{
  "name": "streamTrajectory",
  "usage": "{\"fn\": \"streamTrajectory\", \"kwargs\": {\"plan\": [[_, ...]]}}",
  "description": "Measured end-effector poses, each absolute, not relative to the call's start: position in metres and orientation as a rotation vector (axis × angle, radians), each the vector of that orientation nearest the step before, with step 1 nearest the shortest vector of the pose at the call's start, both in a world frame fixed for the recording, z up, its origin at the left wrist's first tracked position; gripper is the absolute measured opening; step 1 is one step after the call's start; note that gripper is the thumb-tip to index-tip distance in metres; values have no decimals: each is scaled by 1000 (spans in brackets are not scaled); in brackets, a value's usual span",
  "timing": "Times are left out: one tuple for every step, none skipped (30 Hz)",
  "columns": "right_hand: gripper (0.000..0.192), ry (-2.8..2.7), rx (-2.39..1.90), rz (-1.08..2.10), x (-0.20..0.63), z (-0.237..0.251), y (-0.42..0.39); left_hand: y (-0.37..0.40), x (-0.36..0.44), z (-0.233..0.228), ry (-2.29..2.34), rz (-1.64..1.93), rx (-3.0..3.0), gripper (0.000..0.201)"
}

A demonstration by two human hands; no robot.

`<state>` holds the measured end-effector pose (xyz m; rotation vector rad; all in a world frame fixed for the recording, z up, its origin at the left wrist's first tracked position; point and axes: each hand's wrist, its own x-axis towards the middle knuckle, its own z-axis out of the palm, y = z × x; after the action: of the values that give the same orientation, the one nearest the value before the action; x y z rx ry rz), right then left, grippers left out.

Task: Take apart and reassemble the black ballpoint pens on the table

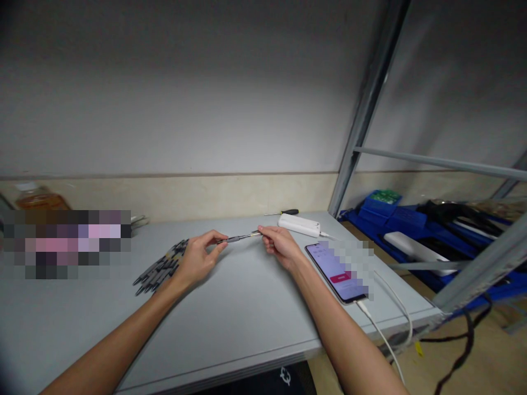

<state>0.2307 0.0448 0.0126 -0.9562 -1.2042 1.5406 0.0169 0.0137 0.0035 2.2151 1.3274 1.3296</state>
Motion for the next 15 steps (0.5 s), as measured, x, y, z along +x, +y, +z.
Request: {"fn": "streamTrajectory", "kwargs": {"plan": [[32, -1169, -937, 1467, 229, 14, 44, 13, 19, 2, 1296, 1290, 2232, 12], [33, -1140, -922, 1399, 227, 15, 44, 13, 21, 0, 1267, 1239, 2246, 12], [35, -1117, -908, 1342, 226, 16, 43, 12, 23, -2, 1232, 1195, 2252, 12], [37, -1097, -895, 1291, 225, 17, 44, 11, 25, -4, 1193, 1147, 2257, 13], [38, -1078, -880, 1244, 225, 17, 44, 10, 27, -5, 1159, 1107, 2263, 13], [39, -1056, -863, 1208, 225, 17, 45, 10, 29, -7, 1132, 1079, 2269, 14], [40, -1033, -847, 1184, 225, 17, 45, 9, 30, -8, 1117, 1059, 2278, 15], [41, -1009, -830, 1173, 226, 17, 46, 10, 30, -9, 1117, 1049, 2292, 17], [42, -990, -814, 1172, 227, 18, 47, 10, 30, -9, 1127, 1044, 2307, 18], [42, -976, -795, 1176, 228, 18, 48, 11, 29, -10, 1144, 1043, 2325, 19], [42, -971, -777, 1182, 229, 19, 48, 11, 28, -10, 1164, 1038, 2345, 19], [42, -975, -759, 1188, 230, 19, 49, 12, 27, -10, 1184, 1026, 2367, 19], [42, -985, -743, 1198, 232, 20, 49, 13, 26, -10, 1203, 1011, 2389, 19], [43, -999, -725, 1215, 234, 20, 49, 14, 25, -10, 1222, 995, 2411, 19], [44, -1011, -707, 1243, 236, 20, 49, 14, 24, -10, 1240, 977, 2431, 19]]}}
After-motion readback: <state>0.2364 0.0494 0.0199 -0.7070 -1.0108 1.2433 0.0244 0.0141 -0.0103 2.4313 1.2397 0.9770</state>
